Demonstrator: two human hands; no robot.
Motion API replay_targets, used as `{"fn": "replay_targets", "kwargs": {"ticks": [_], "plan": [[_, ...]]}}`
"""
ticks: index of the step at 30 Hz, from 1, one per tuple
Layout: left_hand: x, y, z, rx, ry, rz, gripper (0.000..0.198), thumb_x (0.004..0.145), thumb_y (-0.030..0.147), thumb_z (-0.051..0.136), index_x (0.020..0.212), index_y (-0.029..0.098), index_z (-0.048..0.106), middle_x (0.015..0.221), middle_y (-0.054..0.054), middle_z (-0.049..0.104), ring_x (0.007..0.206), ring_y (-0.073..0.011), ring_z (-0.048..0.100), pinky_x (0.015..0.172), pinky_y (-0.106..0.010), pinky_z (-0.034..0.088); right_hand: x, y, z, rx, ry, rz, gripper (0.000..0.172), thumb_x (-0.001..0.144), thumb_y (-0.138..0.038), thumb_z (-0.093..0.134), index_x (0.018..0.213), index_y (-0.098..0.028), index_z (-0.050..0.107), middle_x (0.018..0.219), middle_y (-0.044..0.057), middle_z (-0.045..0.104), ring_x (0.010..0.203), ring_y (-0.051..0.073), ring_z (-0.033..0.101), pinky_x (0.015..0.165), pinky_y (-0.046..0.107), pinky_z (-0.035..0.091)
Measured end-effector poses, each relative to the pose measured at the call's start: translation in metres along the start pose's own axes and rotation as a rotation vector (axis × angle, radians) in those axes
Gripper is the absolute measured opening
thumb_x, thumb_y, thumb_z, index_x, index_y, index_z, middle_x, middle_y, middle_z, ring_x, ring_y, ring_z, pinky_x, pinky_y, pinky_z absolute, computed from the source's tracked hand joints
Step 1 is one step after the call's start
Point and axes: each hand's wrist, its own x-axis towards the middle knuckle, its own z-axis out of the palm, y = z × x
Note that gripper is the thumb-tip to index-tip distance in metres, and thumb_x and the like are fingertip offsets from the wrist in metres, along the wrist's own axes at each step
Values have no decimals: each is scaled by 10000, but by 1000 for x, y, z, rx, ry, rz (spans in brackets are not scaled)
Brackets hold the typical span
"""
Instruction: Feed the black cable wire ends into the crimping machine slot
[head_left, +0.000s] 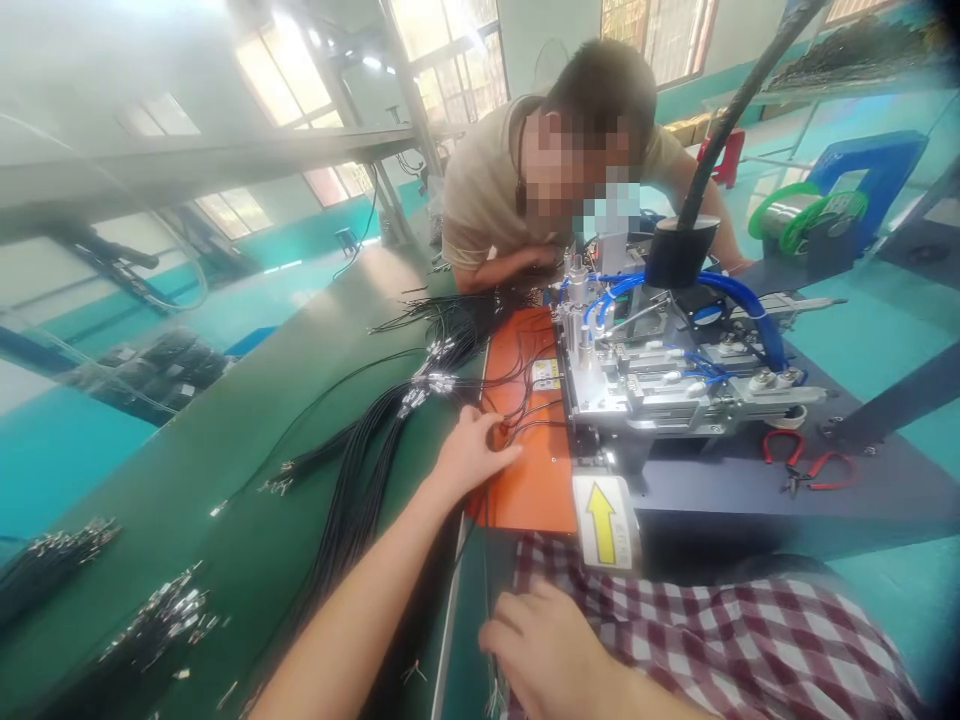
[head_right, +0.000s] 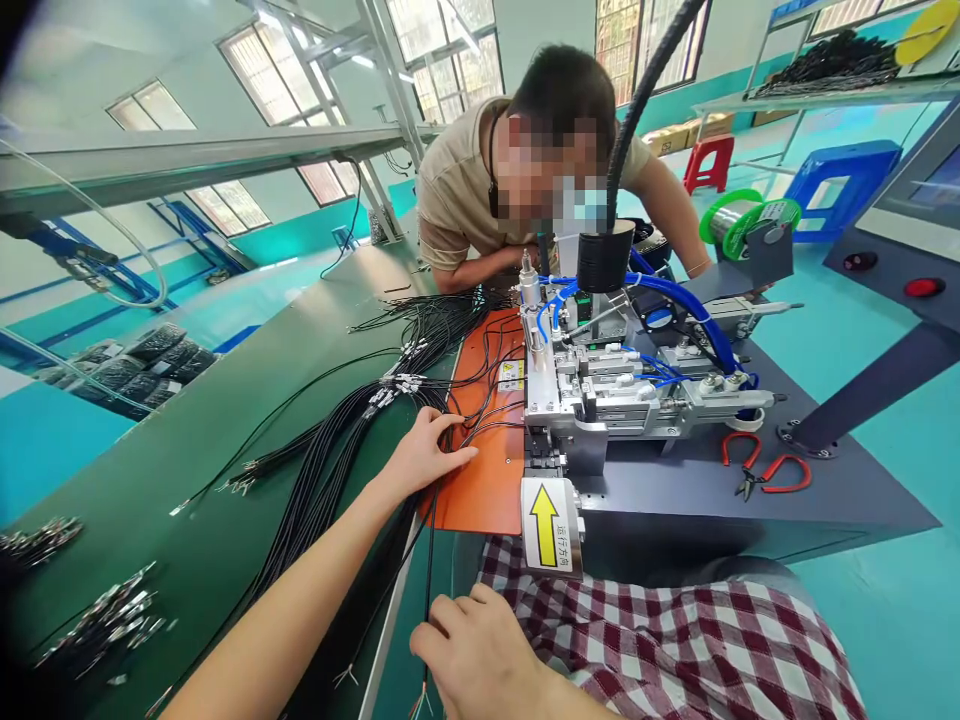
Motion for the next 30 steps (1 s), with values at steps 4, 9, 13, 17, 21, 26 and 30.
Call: {"fn": "replay_targets", "kwargs": {"ticks": [4, 9, 13, 17, 21, 26, 30], "plan": [[-4, 5, 16, 105, 4, -40, 315, 773, 253, 583, 1084, 211, 603, 997, -40, 496, 713, -171, 600, 664, -301, 493, -11, 7, 4, 16, 88, 20, 147, 754, -134, 483, 830, -224, 573, 689, -1, 595, 540, 156, 510, 526, 314, 243], [0, 11, 35, 172, 32, -91, 280, 818, 231, 516, 1090, 193, 567, 1024, -63, 513, 740, -188, 613, 655, -292, 475, -17, 8, -12, 132, 234, 34, 219, 750, -58, 421, 822, -218, 552, 693, -1, 605, 543, 147, 498, 532, 292, 285], [0, 11, 23, 138, 30, -78, 304, 850, 289, 514, 1135, 188, 538, 1041, -78, 528, 783, -200, 614, 682, -307, 481, -20, 4, -44, 304, 313, 120, 242, 795, -25, 391, 823, -222, 527, 747, 7, 639, 578, 137, 533, 553, 264, 351], [-21, 28, -15, 56, 17, 46, 363, 933, 395, 417, 1225, 194, 495, 1140, -104, 541, 962, -225, 582, 833, -357, 461, -29, 10, -72, 588, 443, 230, 167, 819, -84, 472, 861, -235, 531, 776, 20, 616, 654, 153, 586, 582, 248, 439], [-53, 55, -29, -148, -373, 401, 386, 868, 390, 594, 1224, 260, 519, 1115, -44, 631, 1055, -215, 544, 942, -332, 401, -40, 25, -86, 917, 462, 615, 108, 914, -220, 473, 900, -239, 579, 832, 22, 622, 586, 122, 541, 520, 225, 448], [-66, 58, -10, -69, -419, 396, 261, 971, 221, 364, 953, 181, 621, 769, -26, 640, 681, -161, 548, 664, -272, 388, -56, 44, -97, 1066, 424, 885, 393, 787, -201, 648, 1157, -256, 530, 868, -7, 642, 620, 105, 536, 614, 237, 466], [-62, 54, -6, -18, -400, 403, 262, 972, 229, 355, 922, 188, 609, 720, -10, 601, 632, -153, 512, 613, -261, 357, -64, 53, -108, 976, 402, 958, 282, 850, -301, 606, 1123, -241, 573, 852, 3, 644, 650, 117, 550, 593, 229, 468]]}}
